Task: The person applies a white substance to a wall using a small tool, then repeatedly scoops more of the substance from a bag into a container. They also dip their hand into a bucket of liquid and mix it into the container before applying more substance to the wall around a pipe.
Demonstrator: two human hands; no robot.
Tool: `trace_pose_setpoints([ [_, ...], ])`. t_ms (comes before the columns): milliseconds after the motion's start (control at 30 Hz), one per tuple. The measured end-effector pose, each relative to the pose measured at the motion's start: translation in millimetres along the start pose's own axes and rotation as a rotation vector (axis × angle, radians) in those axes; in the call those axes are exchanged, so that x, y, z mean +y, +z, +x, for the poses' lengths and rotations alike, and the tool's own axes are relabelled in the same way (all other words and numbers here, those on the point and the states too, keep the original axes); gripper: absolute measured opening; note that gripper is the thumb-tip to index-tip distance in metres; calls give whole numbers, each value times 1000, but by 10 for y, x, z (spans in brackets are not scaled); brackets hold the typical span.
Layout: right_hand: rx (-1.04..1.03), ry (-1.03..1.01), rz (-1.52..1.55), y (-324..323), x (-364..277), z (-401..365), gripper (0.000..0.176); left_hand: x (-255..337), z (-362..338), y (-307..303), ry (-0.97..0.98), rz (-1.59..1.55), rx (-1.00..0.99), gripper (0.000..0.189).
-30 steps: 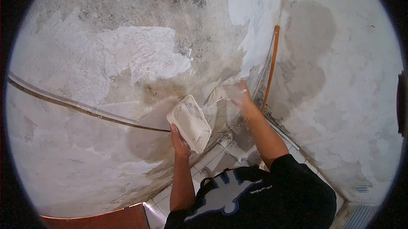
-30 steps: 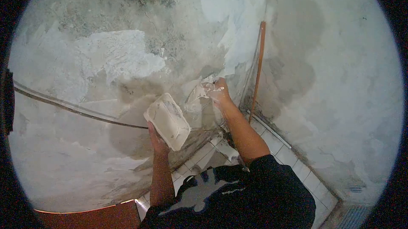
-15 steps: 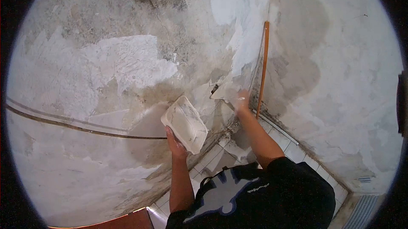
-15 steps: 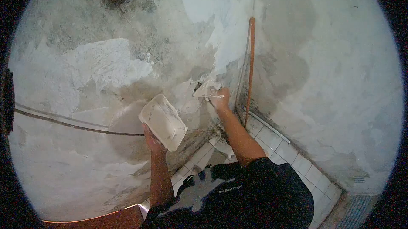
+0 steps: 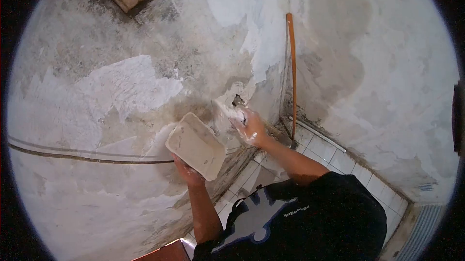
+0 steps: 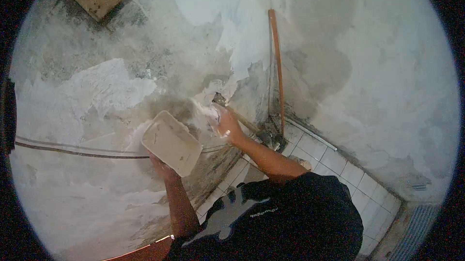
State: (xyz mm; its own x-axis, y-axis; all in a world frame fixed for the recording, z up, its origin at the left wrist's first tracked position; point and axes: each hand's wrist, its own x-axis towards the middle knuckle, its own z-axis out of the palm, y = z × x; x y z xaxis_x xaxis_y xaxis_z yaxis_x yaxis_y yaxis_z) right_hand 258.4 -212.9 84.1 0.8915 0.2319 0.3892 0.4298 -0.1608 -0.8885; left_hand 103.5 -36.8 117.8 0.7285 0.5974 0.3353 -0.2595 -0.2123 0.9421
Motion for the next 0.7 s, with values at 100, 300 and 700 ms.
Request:
trace_pose_setpoints([
  [100, -128, 51, -179, -332, 28, -75, 38, 150, 81, 69, 92, -319, -172, 60],
  [300, -127, -404, -505, -608, 617, 568, 26, 118, 22, 148, -7, -290, -42, 59],
  [700, -266, -747, -781, -353, 857, 1311, 24, -223, -215, 285, 55, -219, 58, 61],
])
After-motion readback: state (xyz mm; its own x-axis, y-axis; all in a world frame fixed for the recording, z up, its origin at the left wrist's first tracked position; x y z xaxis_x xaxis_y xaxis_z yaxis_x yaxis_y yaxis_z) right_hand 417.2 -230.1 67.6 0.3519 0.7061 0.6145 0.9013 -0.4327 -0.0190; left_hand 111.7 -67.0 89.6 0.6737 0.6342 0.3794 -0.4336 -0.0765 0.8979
